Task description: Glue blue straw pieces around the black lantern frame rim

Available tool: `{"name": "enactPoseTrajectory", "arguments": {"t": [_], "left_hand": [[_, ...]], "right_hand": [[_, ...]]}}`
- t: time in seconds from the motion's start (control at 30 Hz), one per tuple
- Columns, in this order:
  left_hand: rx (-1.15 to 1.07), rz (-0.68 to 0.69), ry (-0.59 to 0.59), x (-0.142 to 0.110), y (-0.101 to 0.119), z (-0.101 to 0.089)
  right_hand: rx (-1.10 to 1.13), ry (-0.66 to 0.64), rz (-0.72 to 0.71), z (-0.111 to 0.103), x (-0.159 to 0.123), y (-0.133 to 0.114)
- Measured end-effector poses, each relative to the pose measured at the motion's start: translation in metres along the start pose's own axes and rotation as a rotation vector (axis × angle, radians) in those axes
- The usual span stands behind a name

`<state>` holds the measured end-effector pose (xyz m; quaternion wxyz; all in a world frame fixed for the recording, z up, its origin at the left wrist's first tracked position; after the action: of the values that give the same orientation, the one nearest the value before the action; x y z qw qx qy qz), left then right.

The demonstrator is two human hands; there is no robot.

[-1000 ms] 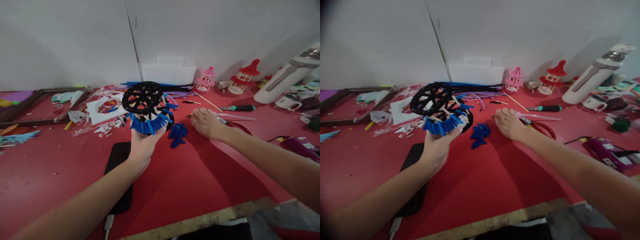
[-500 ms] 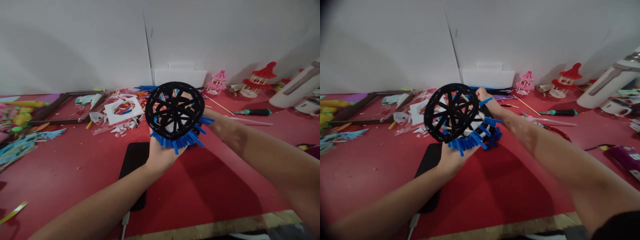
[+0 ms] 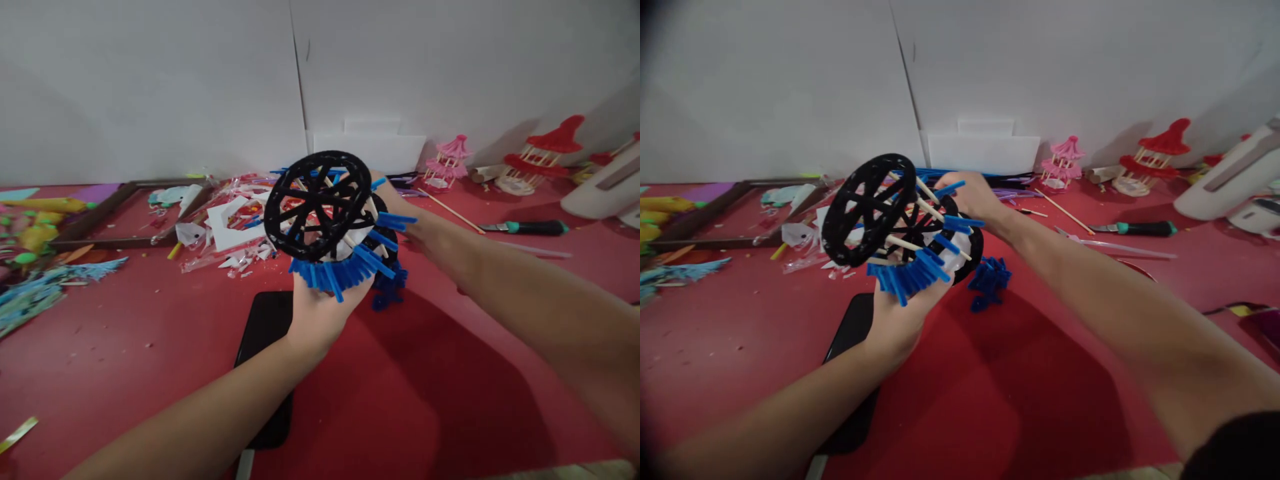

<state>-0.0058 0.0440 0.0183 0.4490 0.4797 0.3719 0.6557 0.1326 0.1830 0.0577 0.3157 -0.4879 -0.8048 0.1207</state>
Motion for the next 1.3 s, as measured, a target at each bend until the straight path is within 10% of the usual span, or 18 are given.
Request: {"name": "enactPoseTrajectory", "arguments": {"t": [0.2,0.4,0.93,1.3], "left_hand": [[-0.087,-0.069,-0.036,0.000,-0.015,-0.002],[-0.257,-0.261,-0.031,0.004,-0.014,0.005],[-0.534,-0.516,-0.198,0.001,-0.009,0.011],[-0.523,-0.519,-0.034,0.006,-0.009,0.006]], "right_hand": [[-0.002,0.055,0.097,-0.052,-0.060,0.020],[0.294,-0.081,0.181,-0.045,-0.112,0.014],[0.632,-0.197,0.131,-0.002,-0.117,-0.007],[1.133,-0.039,0.469,-0.016,-0.109,0.015]]}}
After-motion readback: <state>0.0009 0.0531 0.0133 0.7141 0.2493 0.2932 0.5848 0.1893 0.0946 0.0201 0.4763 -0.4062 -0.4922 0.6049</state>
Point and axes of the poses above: each hand's wrist, its own x-axis towards the middle knuckle, its own z-axis out of the palm, y = z × x, the point moved 6 cm from there along x, towards the middle knuckle, and after that the axes turned 1 degree about y, right-handed, at the moved point
